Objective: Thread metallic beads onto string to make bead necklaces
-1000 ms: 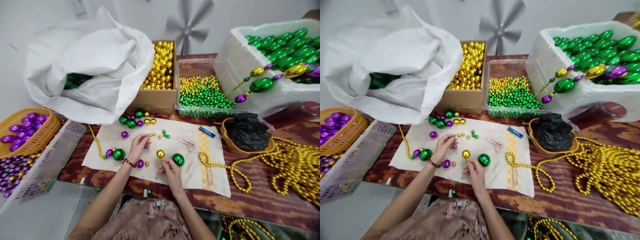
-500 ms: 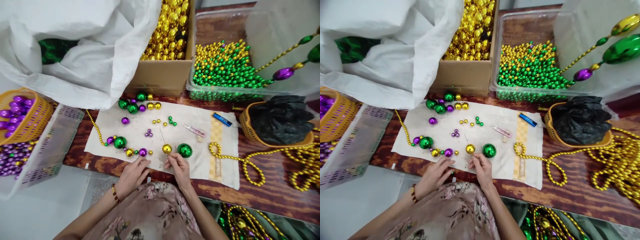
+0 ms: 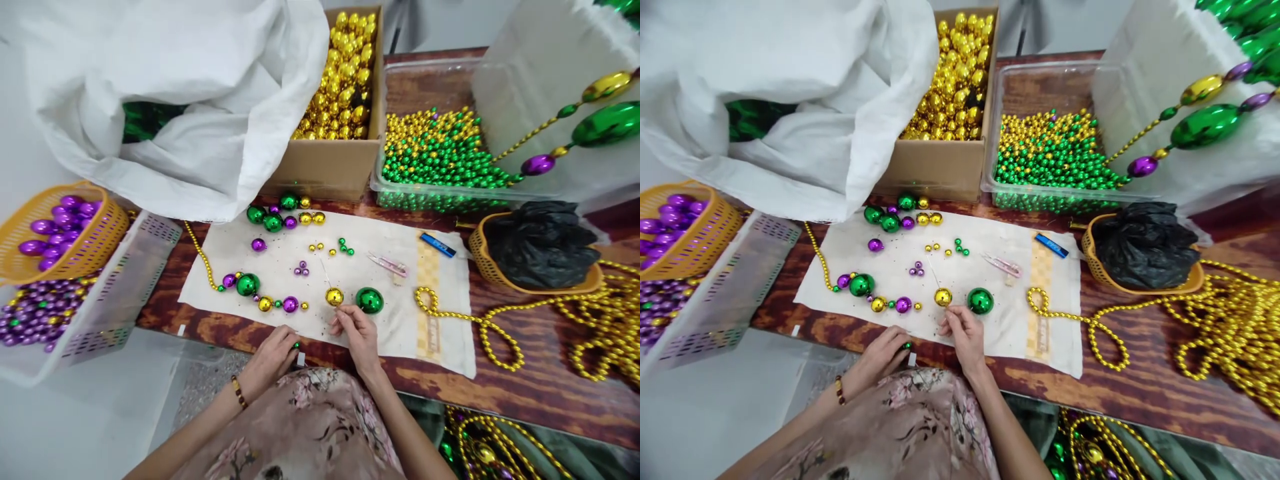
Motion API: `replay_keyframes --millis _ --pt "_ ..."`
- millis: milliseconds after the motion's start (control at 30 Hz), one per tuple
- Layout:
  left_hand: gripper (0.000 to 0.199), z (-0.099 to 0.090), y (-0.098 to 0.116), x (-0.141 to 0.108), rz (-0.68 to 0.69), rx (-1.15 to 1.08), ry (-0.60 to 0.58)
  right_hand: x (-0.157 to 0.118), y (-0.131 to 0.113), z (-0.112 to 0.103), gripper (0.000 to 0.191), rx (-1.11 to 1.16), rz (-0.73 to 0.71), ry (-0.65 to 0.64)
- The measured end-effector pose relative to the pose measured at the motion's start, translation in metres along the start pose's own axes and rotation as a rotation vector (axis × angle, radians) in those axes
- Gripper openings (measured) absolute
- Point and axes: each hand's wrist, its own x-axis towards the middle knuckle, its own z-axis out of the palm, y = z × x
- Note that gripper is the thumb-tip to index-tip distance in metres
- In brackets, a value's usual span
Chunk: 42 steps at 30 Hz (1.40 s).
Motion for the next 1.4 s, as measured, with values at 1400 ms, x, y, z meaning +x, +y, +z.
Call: replay_keyframes --millis 1400 --pt "0.037 -0.079 0.037 0.07 -0.211 -1.065 0.461 -0.022 -0.025 0.002 0.036 -0.135 0.007 -0.326"
